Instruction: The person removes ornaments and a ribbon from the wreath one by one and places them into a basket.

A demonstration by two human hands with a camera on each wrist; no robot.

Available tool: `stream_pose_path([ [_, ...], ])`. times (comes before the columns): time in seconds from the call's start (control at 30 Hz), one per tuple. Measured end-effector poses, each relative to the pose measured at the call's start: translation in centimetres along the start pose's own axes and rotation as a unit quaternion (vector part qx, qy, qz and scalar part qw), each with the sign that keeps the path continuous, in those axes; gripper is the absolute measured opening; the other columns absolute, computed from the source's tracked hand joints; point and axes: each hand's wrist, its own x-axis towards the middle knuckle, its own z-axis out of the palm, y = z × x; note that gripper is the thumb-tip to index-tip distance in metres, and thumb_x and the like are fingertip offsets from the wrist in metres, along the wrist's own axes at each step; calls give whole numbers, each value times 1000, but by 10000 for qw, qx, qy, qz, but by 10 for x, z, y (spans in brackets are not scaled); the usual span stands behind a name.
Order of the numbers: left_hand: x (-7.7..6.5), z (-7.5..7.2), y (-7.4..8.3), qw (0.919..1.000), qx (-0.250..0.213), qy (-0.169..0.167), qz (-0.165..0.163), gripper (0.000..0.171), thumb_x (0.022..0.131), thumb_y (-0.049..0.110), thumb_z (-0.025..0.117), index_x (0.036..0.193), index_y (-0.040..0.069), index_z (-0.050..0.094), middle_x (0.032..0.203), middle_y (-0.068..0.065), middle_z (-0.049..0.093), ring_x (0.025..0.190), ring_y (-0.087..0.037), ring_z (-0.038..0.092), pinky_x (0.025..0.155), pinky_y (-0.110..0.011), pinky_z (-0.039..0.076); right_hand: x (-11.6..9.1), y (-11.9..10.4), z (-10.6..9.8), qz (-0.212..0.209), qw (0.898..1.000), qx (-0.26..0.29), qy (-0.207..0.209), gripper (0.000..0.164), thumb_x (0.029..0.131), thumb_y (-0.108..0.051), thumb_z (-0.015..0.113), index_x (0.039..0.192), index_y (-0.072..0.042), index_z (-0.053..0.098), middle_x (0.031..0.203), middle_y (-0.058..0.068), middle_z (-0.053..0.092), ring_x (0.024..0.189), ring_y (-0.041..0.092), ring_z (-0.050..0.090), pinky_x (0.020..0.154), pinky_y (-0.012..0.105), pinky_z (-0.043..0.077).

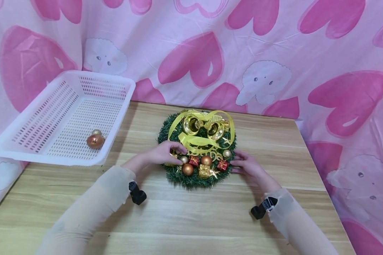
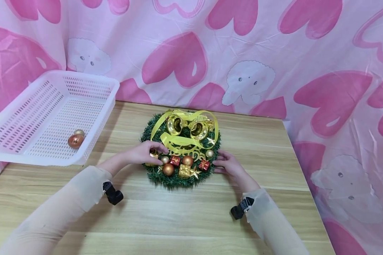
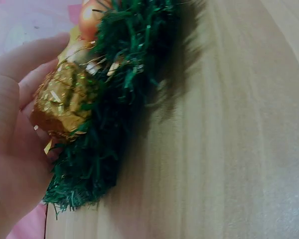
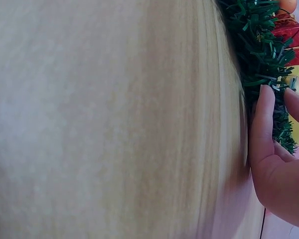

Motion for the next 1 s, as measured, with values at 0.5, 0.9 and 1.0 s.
stream_pose_path([
  [0.5,7,9,2,9979,635,-45,-71,40,74,13,76,112,13,64,106,2,66,101,-14,58,97,-34,45,0,-1,0,88,10000,6,31,74,88,5,51,148,1,9,105,2,41,79,5,58,78,22,55],
  [0.9,5,5,3,9985,535,5,-78,34,80,21,72,113,14,66,120,-4,63,114,-23,55,103,-41,42,0,0,0,42,10000,79,34,74,88,5,52,148,3,8,104,1,42,78,4,59,77,23,55],
  [1.0,5,3,4,9990,437,60,-50,34,80,22,72,113,14,66,119,-4,64,109,-21,57,99,-39,44,1,1,0,37,10000,69,51,74,88,5,51,147,4,8,104,1,42,78,4,59,76,23,55],
])
